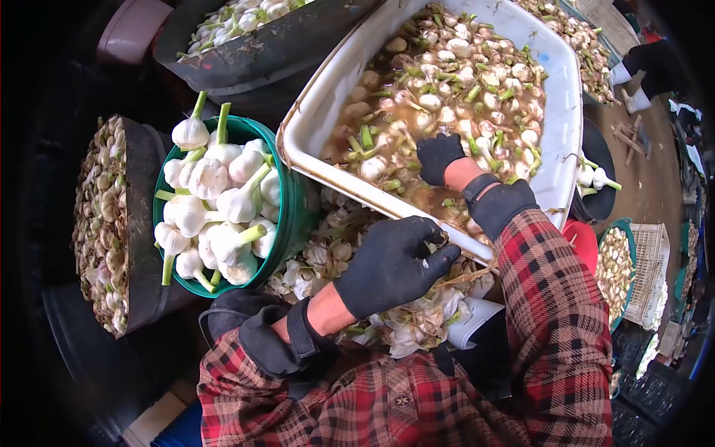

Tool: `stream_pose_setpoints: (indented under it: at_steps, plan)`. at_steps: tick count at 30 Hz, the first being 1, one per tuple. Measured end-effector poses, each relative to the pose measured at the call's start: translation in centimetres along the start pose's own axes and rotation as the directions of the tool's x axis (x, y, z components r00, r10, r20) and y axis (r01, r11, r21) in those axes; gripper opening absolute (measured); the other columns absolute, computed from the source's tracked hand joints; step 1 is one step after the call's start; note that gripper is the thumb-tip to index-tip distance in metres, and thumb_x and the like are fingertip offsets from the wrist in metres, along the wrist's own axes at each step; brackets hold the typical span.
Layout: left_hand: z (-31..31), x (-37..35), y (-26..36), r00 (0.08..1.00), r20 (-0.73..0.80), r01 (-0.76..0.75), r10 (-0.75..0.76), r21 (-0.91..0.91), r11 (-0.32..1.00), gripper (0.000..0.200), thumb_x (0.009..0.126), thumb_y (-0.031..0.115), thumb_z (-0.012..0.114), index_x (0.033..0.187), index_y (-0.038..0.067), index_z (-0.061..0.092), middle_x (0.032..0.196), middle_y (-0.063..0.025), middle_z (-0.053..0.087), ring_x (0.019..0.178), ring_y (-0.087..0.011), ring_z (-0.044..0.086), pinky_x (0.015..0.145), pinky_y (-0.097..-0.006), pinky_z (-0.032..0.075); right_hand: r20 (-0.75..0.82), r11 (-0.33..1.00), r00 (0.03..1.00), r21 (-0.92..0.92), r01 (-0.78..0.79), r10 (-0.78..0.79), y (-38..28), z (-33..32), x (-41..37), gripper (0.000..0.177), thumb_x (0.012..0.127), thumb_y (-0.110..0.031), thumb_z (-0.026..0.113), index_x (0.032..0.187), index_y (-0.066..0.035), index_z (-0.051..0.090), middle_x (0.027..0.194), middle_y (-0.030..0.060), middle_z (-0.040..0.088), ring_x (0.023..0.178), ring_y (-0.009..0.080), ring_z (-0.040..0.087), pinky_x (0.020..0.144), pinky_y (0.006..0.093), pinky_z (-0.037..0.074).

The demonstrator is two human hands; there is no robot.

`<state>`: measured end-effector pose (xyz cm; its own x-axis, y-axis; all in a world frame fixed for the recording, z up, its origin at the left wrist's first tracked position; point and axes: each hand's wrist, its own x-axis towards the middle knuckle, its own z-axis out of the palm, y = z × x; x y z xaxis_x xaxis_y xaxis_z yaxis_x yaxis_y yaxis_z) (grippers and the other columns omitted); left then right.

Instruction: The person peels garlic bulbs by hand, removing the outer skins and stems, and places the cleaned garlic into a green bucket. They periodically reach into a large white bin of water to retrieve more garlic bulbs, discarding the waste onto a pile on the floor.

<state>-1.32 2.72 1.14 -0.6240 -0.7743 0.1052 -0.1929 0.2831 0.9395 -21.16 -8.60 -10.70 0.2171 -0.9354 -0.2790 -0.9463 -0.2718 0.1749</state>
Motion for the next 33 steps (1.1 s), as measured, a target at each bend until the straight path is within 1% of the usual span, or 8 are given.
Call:
stream_pose_setpoints:
  at_steps: [2,4,6,10,17,21,27,33]
  plan:
    - [0.0,0.1,-0.1,0.999,-0.018,0.035,-0.035,-0.018,0.999,0.021,0.084,0.016,0.069,0.091,-0.003,0.064,0.068,-0.0117,0.065,0.059,-0.0148,0.064,0.056,-0.0293,0.049,0.305,1.000,0.952,0.002,-0.001,0.001,0.4,-1.1,0.1,0.041,0.076,-0.015,0.058,0.117,-0.010,0.060,0.108,0.0114,0.067,0.100,0.0303,0.064,0.086,0.0524,0.044]
    - [0.0,0.2,-0.1,0.997,-0.032,0.069,-0.070,-0.039,0.997,0.021,0.085,0.017,0.068,0.090,-0.003,0.064,0.067,-0.0109,0.064,0.061,-0.0142,0.064,0.057,-0.0290,0.049,0.272,1.000,0.962,0.000,-0.015,0.014,1.3,-1.1,-1.0,0.043,0.074,-0.015,0.059,0.117,-0.010,0.060,0.106,0.0125,0.067,0.098,0.0315,0.065,0.085,0.0530,0.044]
    - [0.2,0.6,-0.3,0.977,-0.104,0.175,-0.186,-0.108,0.979,0.023,0.087,0.017,0.066,0.093,-0.005,0.062,0.072,-0.0094,0.065,0.066,-0.0130,0.064,0.059,-0.0279,0.049,-0.218,0.915,0.972,0.404,0.004,0.092,2.5,-1.6,-2.7,0.042,0.072,-0.015,0.061,0.114,-0.009,0.060,0.099,0.0147,0.068,0.092,0.0328,0.065,0.081,0.0501,0.047]
    - [1.0,1.2,-2.2,0.936,-0.100,0.273,-0.338,-0.402,0.874,0.027,0.091,0.014,0.061,0.105,-0.008,0.055,0.088,-0.0112,0.063,0.075,-0.0158,0.066,0.065,-0.0272,0.056,-0.398,0.677,0.891,0.719,0.156,0.217,4.2,-5.4,-7.1,0.037,0.074,-0.011,0.058,0.111,-0.008,0.062,0.087,0.0166,0.068,0.081,0.0334,0.066,0.074,0.0421,0.052]
    - [1.6,0.8,-2.8,0.961,-0.017,0.249,-0.275,-0.369,0.895,0.026,0.092,0.013,0.060,0.106,-0.008,0.055,0.092,-0.0137,0.065,0.077,-0.0173,0.066,0.067,-0.0283,0.057,-0.215,0.913,0.971,0.367,0.180,-0.104,3.6,-2.1,-7.7,0.052,0.072,-0.007,0.057,0.124,-0.014,0.056,0.124,0.0128,0.057,0.110,0.0314,0.056,0.093,0.0416,0.046]
    - [2.2,0.4,-2.7,0.982,-0.084,0.136,-0.170,-0.316,0.939,0.023,0.088,0.017,0.065,0.095,-0.003,0.058,0.075,-0.0109,0.064,0.065,-0.0131,0.061,0.061,-0.0298,0.048,-0.172,0.937,0.937,0.119,0.327,-0.305,1.9,0.4,-4.0,0.056,0.066,-0.013,0.069,0.121,-0.013,0.057,0.108,0.0110,0.064,0.101,0.0296,0.061,0.086,0.0421,0.048]
    - [1.8,0.6,-2.3,0.977,0.005,0.198,-0.215,-0.412,0.889,0.020,0.089,0.014,0.064,0.094,-0.005,0.058,0.074,-0.0102,0.065,0.065,-0.0127,0.064,0.059,-0.0280,0.049,-0.013,0.977,0.977,-0.033,0.213,-0.213,0.5,2.2,-2.5,0.028,0.066,-0.014,0.070,0.094,-0.012,0.068,0.102,0.0124,0.062,0.096,0.0305,0.061,0.079,0.0414,0.050]
    - [1.9,0.6,-1.7,0.968,-0.017,0.212,-0.251,-0.484,0.849,0.028,0.089,0.014,0.064,0.106,-0.007,0.055,0.086,-0.0123,0.065,0.068,-0.0171,0.066,0.060,-0.0283,0.053,-0.055,0.970,0.998,0.241,0.035,-0.022,2.3,-2.8,-5.7,0.055,0.061,-0.015,0.071,0.113,-0.001,0.060,0.108,0.0179,0.056,0.103,0.0346,0.054,0.086,0.0419,0.048]
